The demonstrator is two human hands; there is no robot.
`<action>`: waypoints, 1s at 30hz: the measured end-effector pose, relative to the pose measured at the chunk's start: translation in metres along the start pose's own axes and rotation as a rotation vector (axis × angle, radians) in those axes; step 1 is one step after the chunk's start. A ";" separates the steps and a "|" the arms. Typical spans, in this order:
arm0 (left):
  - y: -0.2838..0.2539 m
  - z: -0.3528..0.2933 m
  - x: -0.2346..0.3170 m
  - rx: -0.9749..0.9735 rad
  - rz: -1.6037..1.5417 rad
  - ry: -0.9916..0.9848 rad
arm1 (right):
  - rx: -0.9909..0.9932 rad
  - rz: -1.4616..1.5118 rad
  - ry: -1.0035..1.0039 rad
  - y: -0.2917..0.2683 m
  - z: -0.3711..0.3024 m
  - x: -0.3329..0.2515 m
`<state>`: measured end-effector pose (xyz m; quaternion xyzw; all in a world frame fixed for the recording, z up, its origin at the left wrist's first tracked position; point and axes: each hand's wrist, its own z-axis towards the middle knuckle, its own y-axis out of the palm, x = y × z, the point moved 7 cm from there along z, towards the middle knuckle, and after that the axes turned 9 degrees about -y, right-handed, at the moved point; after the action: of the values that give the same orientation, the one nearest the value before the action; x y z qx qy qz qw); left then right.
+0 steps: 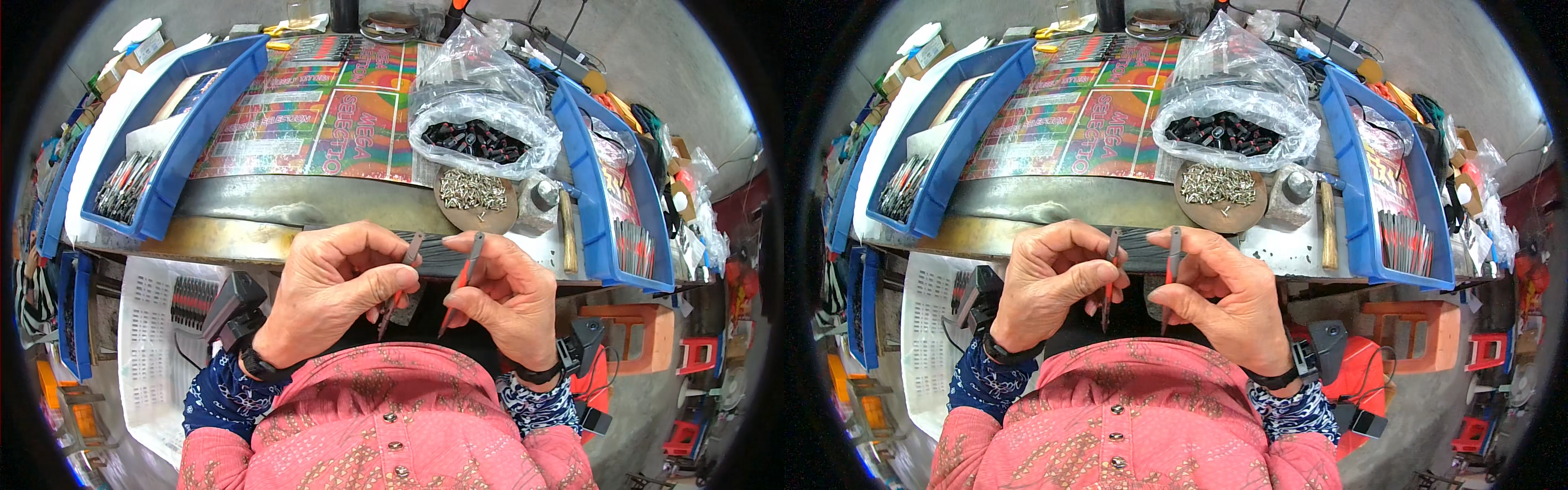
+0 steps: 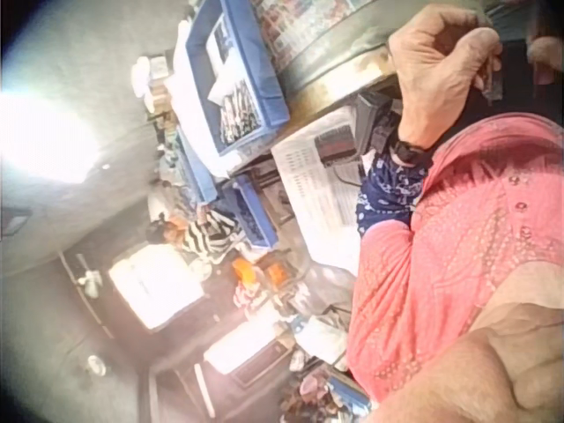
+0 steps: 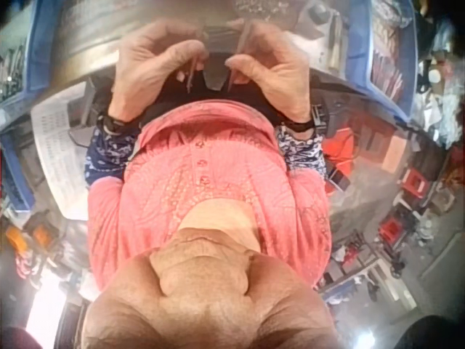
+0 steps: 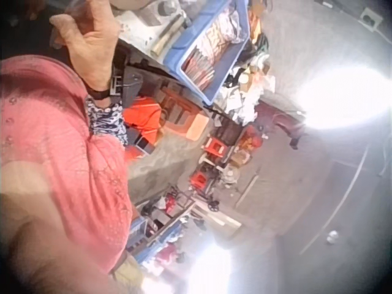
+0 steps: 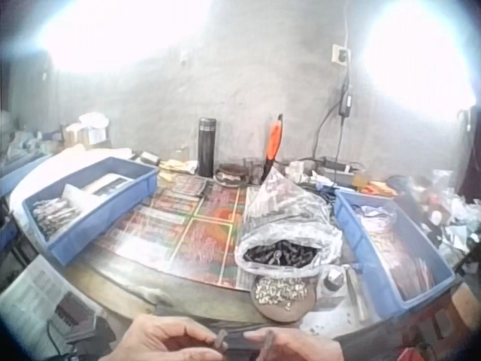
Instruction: The person repeatedly picks small black cylindrical components and metal pins from a workbench, inserts the pins into the components, and places the assembled units into a blue tray. The person uses a hammer to tap the pins into place and handles the components one at a time.
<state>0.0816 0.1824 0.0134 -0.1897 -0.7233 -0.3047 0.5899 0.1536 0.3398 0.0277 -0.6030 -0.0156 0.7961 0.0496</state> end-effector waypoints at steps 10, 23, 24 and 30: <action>0.012 0.002 -0.018 -0.023 -0.146 -0.023 | -0.001 -0.003 -0.046 0.021 -0.004 0.007; 0.019 0.003 -0.024 -0.016 -0.301 0.004 | 0.024 -0.161 -0.131 0.021 -0.009 0.007; 0.019 0.003 -0.025 -0.017 -0.310 0.004 | 0.023 -0.162 -0.121 0.021 -0.009 0.007; 0.019 0.002 -0.025 -0.062 -0.323 -0.001 | 0.035 -0.162 -0.102 0.022 -0.011 0.009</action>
<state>0.0981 0.1998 -0.0073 -0.0891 -0.7351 -0.4175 0.5267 0.1601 0.3184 0.0148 -0.5573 -0.0527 0.8194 0.1235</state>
